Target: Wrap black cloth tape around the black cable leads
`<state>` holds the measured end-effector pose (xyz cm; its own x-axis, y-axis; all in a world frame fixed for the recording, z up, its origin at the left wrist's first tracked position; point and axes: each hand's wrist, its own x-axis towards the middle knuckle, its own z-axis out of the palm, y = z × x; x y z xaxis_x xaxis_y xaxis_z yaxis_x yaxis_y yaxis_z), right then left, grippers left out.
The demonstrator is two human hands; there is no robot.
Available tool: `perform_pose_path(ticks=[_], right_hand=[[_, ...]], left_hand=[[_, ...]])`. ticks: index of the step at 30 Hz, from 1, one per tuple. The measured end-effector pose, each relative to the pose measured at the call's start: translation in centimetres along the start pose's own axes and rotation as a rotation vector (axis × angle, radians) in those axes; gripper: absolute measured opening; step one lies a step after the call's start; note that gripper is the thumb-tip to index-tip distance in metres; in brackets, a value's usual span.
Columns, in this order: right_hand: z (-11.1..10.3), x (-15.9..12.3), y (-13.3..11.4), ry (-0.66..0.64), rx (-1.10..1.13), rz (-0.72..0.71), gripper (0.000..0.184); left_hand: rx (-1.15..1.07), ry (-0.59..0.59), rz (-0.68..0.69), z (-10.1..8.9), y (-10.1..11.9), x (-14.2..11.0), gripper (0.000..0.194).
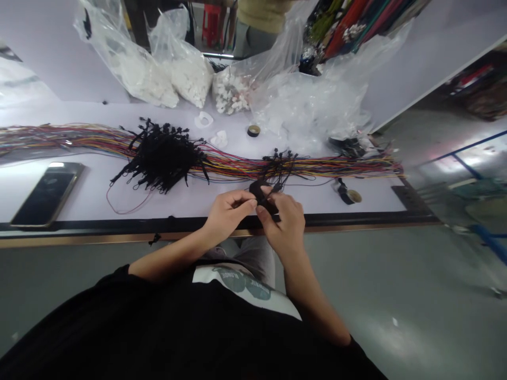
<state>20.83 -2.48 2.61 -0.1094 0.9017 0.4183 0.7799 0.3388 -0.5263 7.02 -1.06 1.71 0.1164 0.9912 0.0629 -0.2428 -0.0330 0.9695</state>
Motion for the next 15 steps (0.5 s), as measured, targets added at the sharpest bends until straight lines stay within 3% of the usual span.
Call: perform_pose_path(ticks=[2, 6, 12, 15], right_hand=[[0.3, 0.0, 0.2, 0.104, -0.050, -0.074, 0.028], [1.2, 0.2, 0.6, 0.198, 0.030, -0.172, 0.022], [2.2, 0.7, 1.8, 0.059, 0.606, -0.121, 0.013], [2.2, 0.8, 1.8, -0.038, 0.790, 0.001, 0.018]], left_hand=[[-0.105, -0.013, -0.075, 0.1, 0.2, 0.0, 0.012], [-0.314, -0.022, -0.228, -0.2, 0.0, 0.4, 0.036], [-0.512, -0.439, -0.599, -1.5, -1.3, 1.7, 0.023], [-0.480, -0.375, -0.518, -1.3, -1.5, 1.8, 0.023]])
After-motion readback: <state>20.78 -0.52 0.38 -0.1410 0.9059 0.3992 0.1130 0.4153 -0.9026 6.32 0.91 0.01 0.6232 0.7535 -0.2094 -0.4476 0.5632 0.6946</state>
